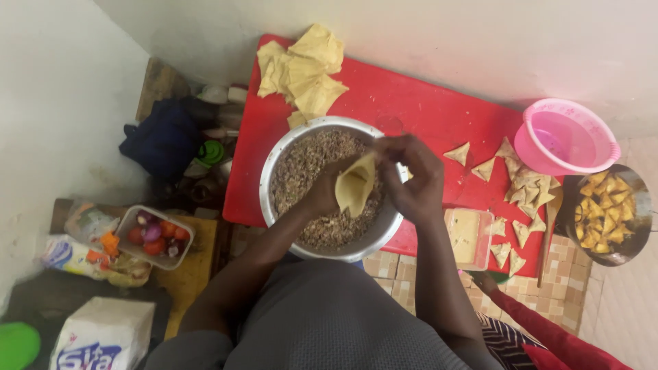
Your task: Filling and folding samosas with a meat and vegetable mixture on a red table
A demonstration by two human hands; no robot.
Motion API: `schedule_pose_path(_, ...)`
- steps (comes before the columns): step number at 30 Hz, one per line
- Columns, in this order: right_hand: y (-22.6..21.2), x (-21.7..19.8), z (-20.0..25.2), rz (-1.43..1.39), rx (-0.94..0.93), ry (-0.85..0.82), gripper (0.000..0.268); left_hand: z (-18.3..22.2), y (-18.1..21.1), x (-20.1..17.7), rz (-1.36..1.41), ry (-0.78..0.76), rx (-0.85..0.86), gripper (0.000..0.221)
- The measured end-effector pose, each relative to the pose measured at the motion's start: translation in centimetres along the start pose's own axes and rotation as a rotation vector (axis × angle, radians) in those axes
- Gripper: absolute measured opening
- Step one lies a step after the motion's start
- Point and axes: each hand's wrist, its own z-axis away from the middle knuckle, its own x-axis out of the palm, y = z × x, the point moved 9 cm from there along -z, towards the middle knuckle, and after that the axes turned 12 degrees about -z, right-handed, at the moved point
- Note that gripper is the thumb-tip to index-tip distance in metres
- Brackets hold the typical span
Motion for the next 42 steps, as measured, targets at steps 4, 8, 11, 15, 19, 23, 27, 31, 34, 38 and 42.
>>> schedule_pose_path(4, 7.3, 0.4, 1.6, -0.245, 0.071, 0.081, 0.013, 2.5, -1.1, -2.1, -0.033, 0.016, -0.071, 0.07)
schedule_pose_path(8, 23.4, 5.1, 12.2, 0.595, 0.593, -0.404, 0.03, 3.2, -1.9, -6.3, -0.149, -0.004, -0.117, 0.081)
schedule_pose_path(11, 26.5, 8.7, 17.6, 0.824, 0.591, -0.693, 0.026, 4.0, -2.1, -8.9, -0.214, -0.004, -0.131, 0.09)
schedule_pose_path(15, 29.1, 10.9, 22.1, 0.872, 0.486, -0.874, 0.022, 3.4, 1.6, -8.5, -0.116, -0.004, -0.156, 0.096)
schedule_pose_path(19, 29.2, 10.0, 20.6, 0.745, 0.599, -0.938, 0.037, 4.3, -1.1, -10.1, -0.021, 0.038, -0.117, 0.081)
schedule_pose_path(23, 28.0, 8.4, 16.1, 0.744, 0.576, -0.735, 0.035, 6.0, -4.5, -11.7, -0.098, 0.078, -0.123, 0.081)
schedule_pose_path(27, 32.6, 11.2, 20.7, 0.728, 0.783, -0.895, 0.028, 6.5, -6.2, -11.6, -0.119, 0.105, -0.142, 0.08)
schedule_pose_path(31, 27.8, 9.3, 19.5, 0.621, 0.795, -0.897, 0.033, 6.9, -7.1, -12.0, -0.145, 0.14, -0.149, 0.08)
schedule_pose_path(34, 24.7, 5.2, 16.6, 0.483, 0.799, -0.773, 0.037, 6.9, -7.7, -12.1, -0.159, 0.157, -0.155, 0.079)
schedule_pose_path(38, 16.4, -0.6, 11.9, 0.479, 0.786, -0.532, 0.035, 6.5, -8.1, -11.9, -0.175, 0.17, -0.155, 0.079)
schedule_pose_path(42, 9.1, -3.0, 9.7, 0.099, 0.739, -0.133, 0.023, 4.9, -7.3, -8.3, -0.12, 0.098, -0.133, 0.075)
